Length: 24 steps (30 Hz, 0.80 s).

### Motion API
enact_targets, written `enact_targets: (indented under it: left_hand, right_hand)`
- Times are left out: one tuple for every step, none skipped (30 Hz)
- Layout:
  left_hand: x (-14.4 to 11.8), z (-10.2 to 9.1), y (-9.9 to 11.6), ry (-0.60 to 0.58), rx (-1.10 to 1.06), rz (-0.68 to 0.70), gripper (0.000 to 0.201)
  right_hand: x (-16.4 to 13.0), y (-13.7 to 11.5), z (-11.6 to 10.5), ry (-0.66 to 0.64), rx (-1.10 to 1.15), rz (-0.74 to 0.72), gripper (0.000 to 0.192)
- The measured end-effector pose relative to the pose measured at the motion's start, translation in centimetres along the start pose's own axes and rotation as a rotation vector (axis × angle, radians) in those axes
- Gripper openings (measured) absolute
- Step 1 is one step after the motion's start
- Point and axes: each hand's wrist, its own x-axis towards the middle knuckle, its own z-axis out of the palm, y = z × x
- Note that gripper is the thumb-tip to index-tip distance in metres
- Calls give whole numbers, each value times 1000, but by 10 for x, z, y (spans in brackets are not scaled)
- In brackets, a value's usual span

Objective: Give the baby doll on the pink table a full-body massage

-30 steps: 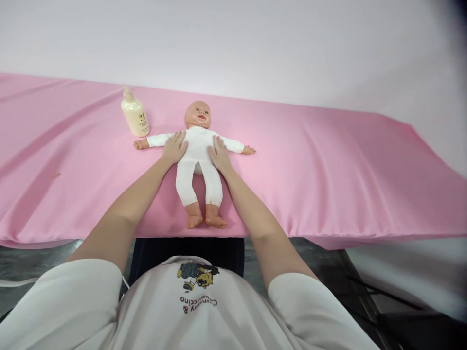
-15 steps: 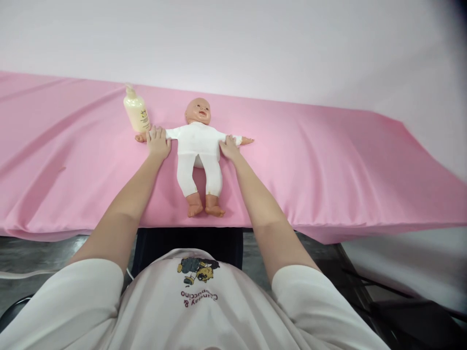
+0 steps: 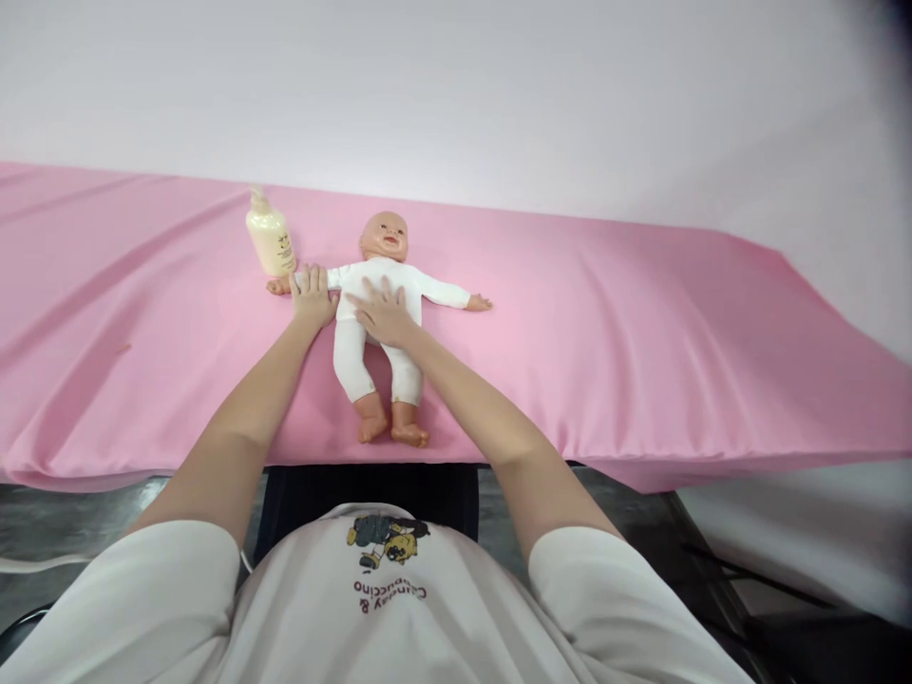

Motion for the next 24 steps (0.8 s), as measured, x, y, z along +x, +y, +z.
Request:
enact_targets:
  left_hand:
    - [0,0,0,-4,-5,-2,77]
    - [1,0,0,-7,-8,-5,78]
    - [1,0,-1,-10,-11,-8,78]
    - [1,0,-1,-13,-17,-9,78]
    - [1,0,-1,-13,-28,-9,78]
    - [1,0,-1,-10,-41,-7,77]
    - [0,0,0,-7,-54,-4,77]
    - [-1,0,0,-1,-64,0,77]
    - [-3,0,2,7,-69,3,78]
    - [-6,0,3,12,-71,7,78]
    - [-10,0,6,13,-72,9,78]
    - [-14,0,8,9,-71,12,78]
    - [-18,-1,11,1,-70,14,77]
    - [-23,-1,14,-15,-68,19,76]
    - [-28,-1,17,-36,-66,30,74]
    - [-31,-1,20,-52,-64,48,71]
    - [-34,-1,22,-60,-64,67,66]
    - [-36,0,23,-60,-66,82,60]
    - [-36,1,24,-49,-68,89,54]
    - [-35,3,24,-35,-74,85,47]
    - [-34,4,23,-24,-83,75,43]
    - [-31,6,22,-22,-95,67,40]
    - [-27,8,21,-28,-111,69,39]
    - [-22,11,20,-36,-131,81,36]
  right_hand:
    - [-9,-3,-1,-27,-6,-80,51]
    - [-19,-5,-2,-54,-12,-152,50]
    - [-28,-8,-3,-77,-15,-212,50]
    - [-38,-11,-5,-94,-12,-267,50]
    - [-47,-13,-7,-111,-2,-315,50]
    - [-56,-15,-9,-123,13,-352,50]
    - [-63,-16,-11,-132,31,-379,50]
    - [-70,-16,-13,-140,53,-396,49]
    - [-77,-16,-15,-145,78,-403,49]
    - [-82,-14,-17,-149,109,-403,48]
    - [-87,-12,-17,-154,151,-401,47]
    - [-91,-8,-18,-158,209,-399,45]
    - [-95,-4,-17,-157,284,-397,44]
    - [-100,1,-15,-139,378,-389,45]
    - [-104,7,-13,-102,482,-368,49]
    - [-108,14,-9,-38,589,-326,54]
    - [-111,22,-5,53,686,-253,59]
    - [-114,29,-1,150,754,-153,63]
    - [-116,37,4,238,790,-37,67]
    - [-116,45,8,304,792,71,72]
    - [-116,52,12,335,764,157,77]
    - [-114,59,15,336,722,218,81]
    - [-110,65,17,321,672,258,82]
    - [-106,71,18,296,619,286,82]
